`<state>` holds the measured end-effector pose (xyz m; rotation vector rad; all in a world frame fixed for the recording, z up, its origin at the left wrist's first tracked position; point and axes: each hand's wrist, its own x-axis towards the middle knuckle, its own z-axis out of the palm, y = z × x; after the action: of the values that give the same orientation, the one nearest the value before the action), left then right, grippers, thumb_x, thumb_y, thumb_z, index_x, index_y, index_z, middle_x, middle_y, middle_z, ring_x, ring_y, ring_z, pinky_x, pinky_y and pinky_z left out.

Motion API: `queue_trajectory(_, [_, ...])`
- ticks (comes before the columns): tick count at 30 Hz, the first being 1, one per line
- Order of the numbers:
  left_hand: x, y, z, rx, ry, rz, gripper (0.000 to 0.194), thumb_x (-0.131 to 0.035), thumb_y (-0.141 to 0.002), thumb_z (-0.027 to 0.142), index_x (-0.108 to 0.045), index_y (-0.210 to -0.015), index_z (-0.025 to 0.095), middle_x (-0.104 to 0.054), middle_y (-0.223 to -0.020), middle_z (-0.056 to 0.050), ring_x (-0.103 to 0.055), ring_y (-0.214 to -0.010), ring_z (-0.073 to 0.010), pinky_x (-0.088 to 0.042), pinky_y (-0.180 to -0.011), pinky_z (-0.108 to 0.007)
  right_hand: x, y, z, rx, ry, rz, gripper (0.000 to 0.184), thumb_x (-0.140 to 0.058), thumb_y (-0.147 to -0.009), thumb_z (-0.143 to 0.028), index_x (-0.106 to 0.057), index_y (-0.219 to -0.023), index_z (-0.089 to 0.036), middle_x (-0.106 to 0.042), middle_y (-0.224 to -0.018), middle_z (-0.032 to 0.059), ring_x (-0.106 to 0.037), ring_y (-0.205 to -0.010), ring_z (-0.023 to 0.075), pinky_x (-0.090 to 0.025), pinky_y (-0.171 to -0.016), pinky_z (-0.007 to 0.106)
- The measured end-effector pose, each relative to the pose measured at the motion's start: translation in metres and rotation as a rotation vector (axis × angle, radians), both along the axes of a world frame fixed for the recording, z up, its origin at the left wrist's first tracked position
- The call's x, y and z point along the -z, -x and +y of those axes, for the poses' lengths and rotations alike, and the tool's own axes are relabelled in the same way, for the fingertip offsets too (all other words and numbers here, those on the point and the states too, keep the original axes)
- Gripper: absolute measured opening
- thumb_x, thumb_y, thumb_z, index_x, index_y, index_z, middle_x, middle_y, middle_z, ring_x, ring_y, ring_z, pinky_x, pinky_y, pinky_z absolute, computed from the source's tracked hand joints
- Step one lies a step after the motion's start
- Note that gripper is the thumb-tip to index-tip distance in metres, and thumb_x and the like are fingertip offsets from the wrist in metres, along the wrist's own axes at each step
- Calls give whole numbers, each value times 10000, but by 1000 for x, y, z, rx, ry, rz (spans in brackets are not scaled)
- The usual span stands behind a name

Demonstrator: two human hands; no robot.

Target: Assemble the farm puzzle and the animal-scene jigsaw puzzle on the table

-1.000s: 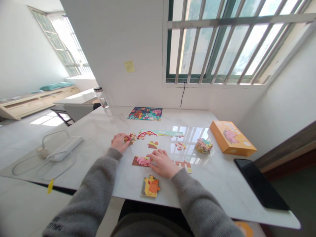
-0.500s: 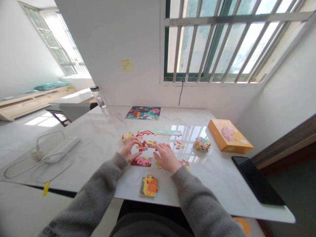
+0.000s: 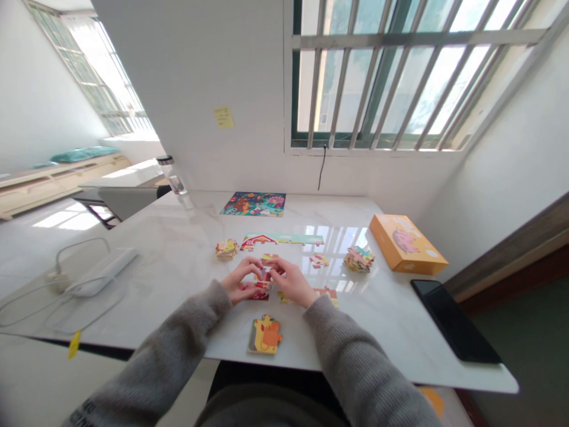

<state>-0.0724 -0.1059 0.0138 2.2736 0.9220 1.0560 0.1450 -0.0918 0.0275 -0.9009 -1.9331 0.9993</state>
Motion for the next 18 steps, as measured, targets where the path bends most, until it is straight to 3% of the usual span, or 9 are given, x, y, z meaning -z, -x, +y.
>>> queue_trajectory(5, [-5,3,4,-140,-117,-36,70,-636,-827,175,-648,-886,212,-591,-1092,-90,-567,-1091,-244,-474,-1006,-438,1,0,1,-10,72,84,465,-544,-921,-295,-501,-1365,-163,-665,-800,4,-638,-765,161,-515,-741,323])
queue_trajectory(9, [-13,5,4,-256,-166,-56,76,-577,-862,181,-644,-886,210,-618,-1005,-79,-591,-1013,-228,-504,-950,-416,-1,2,-3,-27,107,137,433,-564,-922,-326,-543,-1330,-181,-681,-797,12,-688,-835,185,-529,-778,348])
queue_trajectory(14, [-14,5,1,-244,-208,-4,302,-644,-813,239,-618,-1113,217,-614,-1088,-102,-574,-1068,-260,-521,-918,-418,0,4,-3,52,219,267,368,-609,-890,-415,-622,-1175,-182,-745,-861,55,-710,-834,199,-550,-759,353])
queue_trajectory(18, [-8,4,2,-215,-284,38,476,-744,-758,313,-593,-1199,218,-603,-1123,-111,-577,-1068,-276,-503,-958,-453,-2,4,-4,113,270,279,387,-630,-870,-437,-617,-1166,-188,-753,-822,47,-697,-776,190,-537,-702,324])
